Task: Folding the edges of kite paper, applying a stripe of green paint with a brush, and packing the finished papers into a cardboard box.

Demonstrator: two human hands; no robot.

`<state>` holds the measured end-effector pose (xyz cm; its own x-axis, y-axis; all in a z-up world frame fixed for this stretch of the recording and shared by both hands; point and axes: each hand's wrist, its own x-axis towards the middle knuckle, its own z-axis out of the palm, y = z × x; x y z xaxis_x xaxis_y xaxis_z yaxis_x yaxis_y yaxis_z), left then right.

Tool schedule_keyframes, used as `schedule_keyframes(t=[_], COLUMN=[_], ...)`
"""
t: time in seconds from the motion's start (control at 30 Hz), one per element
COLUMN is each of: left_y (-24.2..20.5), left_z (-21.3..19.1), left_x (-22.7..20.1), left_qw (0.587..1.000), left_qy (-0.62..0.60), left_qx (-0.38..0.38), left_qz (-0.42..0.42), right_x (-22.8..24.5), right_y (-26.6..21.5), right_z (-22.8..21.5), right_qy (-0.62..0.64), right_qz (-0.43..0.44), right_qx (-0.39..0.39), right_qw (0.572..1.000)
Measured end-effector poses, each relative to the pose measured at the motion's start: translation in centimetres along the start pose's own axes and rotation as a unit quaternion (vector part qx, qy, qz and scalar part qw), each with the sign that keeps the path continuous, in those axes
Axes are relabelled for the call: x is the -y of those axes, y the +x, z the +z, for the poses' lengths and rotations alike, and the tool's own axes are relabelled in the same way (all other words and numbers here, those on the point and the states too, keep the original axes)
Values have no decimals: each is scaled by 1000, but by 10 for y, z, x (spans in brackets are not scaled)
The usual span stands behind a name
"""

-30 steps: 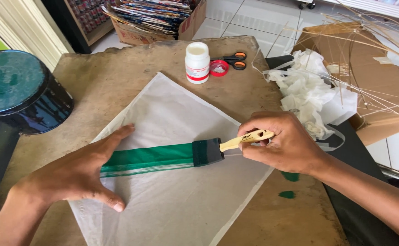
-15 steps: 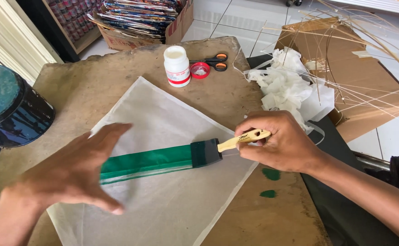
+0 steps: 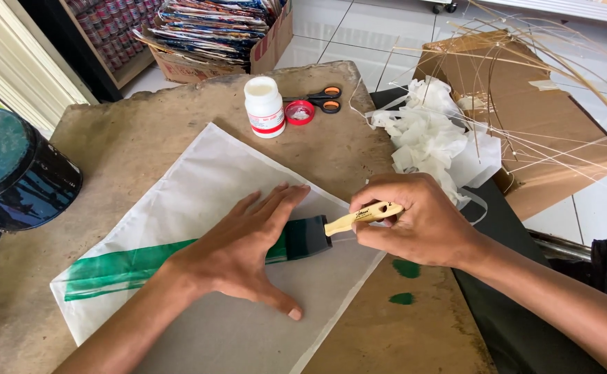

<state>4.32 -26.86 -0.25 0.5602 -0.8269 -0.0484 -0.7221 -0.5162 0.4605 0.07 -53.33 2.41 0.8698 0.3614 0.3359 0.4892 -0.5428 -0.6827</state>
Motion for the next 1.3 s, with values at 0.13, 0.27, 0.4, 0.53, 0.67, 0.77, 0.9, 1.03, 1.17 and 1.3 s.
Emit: schedule_keyframes(t=[0.13, 0.27, 0.4, 0.53, 0.67, 0.77, 0.9, 1.03, 1.17, 1.3], left_y=[1, 2, 3, 3, 4, 6, 7, 8, 8, 10], left_z=[3, 4, 3, 3, 4, 3, 3, 2, 2, 0], left_x=[4, 6, 4, 5, 7, 5, 6, 4, 4, 4], left_qw=[1000, 1000, 1000, 1000, 999, 999, 999, 999, 998, 998], left_qy=[1, 8, 14, 14, 23, 27, 32, 39, 36, 35], left_qx=[11, 12, 15, 21, 23, 27, 25, 34, 38, 41], left_qz=[-5, -7, -15, -14, -13, -17, -12, -17, -24, -16], right_x=[-2, -5, -8, -14, -15, -18, -23, -22, -24, -25], right_y=[-1, -4, -10, -17, -22, -25, -29, -34, -36, -37], right_z=[-1, -6, -17, -26, -36, -40, -45, -50, -52, -53], right_qy=[-15, -8, -21, -3, -20, -25, -45, -42, -41, -41], right_qz=[1, 15, 45, 48, 71, 63, 69, 83, 78, 64], right_qx=[-4, 1, 6, -1, -7, -13, -19, -18, -18, -18], right_qw=[1000, 1000, 999, 999, 997, 998, 996, 995, 996, 997])
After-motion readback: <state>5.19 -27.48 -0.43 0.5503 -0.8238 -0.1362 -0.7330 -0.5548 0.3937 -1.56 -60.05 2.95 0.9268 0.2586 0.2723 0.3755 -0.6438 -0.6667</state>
